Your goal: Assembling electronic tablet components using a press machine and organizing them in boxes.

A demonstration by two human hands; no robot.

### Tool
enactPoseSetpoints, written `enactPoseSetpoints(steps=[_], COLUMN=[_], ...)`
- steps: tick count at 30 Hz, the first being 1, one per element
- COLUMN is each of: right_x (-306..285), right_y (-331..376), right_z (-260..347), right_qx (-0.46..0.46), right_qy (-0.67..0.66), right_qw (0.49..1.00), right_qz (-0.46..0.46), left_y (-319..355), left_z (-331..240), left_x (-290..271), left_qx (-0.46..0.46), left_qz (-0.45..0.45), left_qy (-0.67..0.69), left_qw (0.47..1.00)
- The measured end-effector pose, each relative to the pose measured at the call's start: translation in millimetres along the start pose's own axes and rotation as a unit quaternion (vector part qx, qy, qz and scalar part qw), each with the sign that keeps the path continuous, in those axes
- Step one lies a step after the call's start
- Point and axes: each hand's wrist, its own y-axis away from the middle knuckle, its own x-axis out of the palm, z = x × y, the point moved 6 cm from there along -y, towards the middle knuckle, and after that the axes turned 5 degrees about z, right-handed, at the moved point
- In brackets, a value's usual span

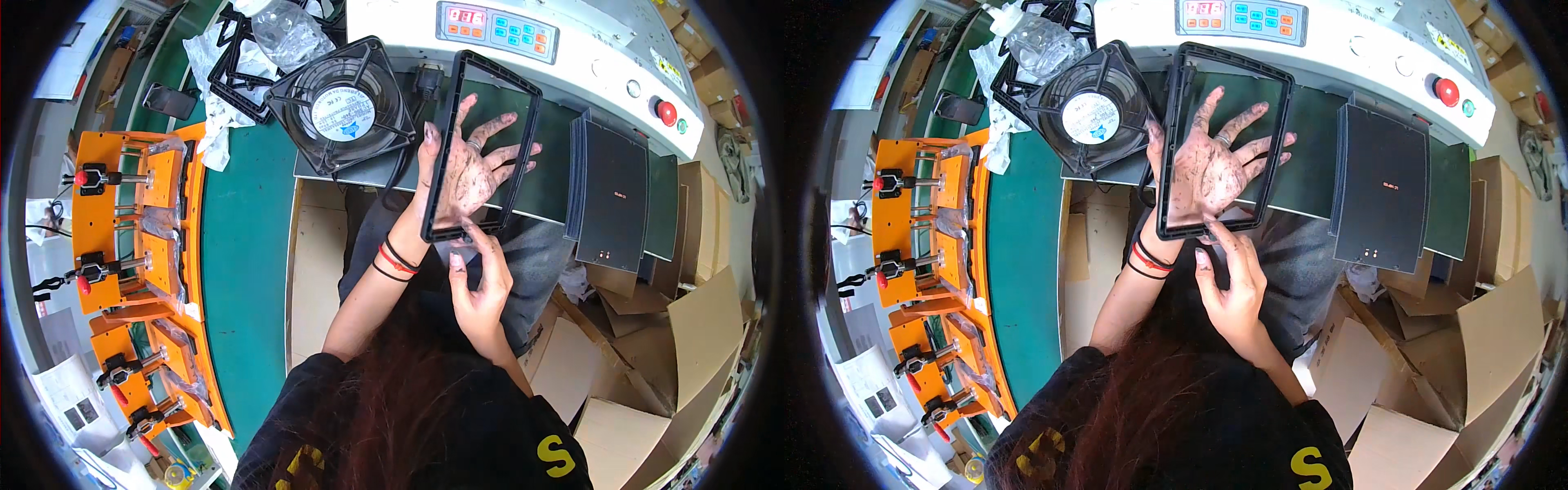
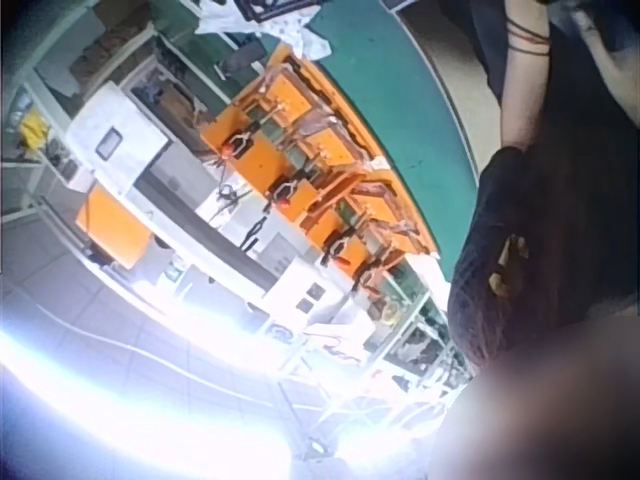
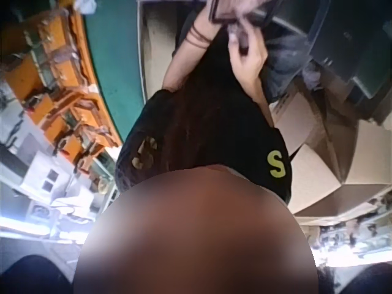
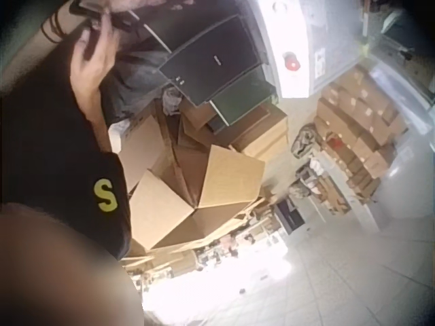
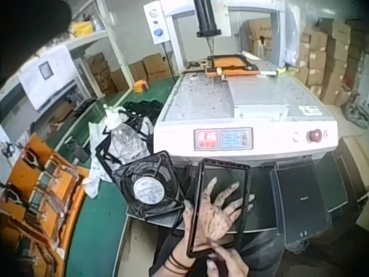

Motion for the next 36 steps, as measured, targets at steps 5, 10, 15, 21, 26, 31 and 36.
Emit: enactPoseSetpoints(steps=[5,10,15,21,26,31,36], right_x=[-21.1,-31.9,-56.9,-106.0,-112.6,-117.0,-124.2], right_y=[4.8,8.6,12.2,21.4,41.7,68.2,79.3], right_z=[-0.3,11.1,37.4,50.3,45.2,42.8,47.3], right_qx=[-0.031,-0.101,-0.171,-0.19,-0.136,-0.086,-0.093], right_qy=[-0.056,-0.08,-0.097,-0.025,-0.027,-0.018,-0.01], right_qw=[0.997,0.99,0.977,0.966,0.972,0.981,0.981], right_qz=[-0.05,-0.058,-0.077,-0.172,-0.189,-0.172,-0.17], left_y=[6.4,2.5,-9.1,-85.1,-186.9,-278.0,-324.9], left_z=[-1.5,-15.3,-54.5,-103.8,-152.0,-171.3,-182.0], left_x=[22.7,63.0,117.9,127.4,114.2,84.4,57.9], left_qx=[0.054,0.014,0.096,0.092,0.076,0.041,0.0], left_qz=[0.035,0.111,0.15,-0.05,-0.131,-0.169,-0.212], left_qy=[-0.21,-0.391,-0.317,-0.52,-0.792,-0.872,-0.922], left_qw=[0.976,0.914,0.931,0.848,0.592,0.458,0.325])
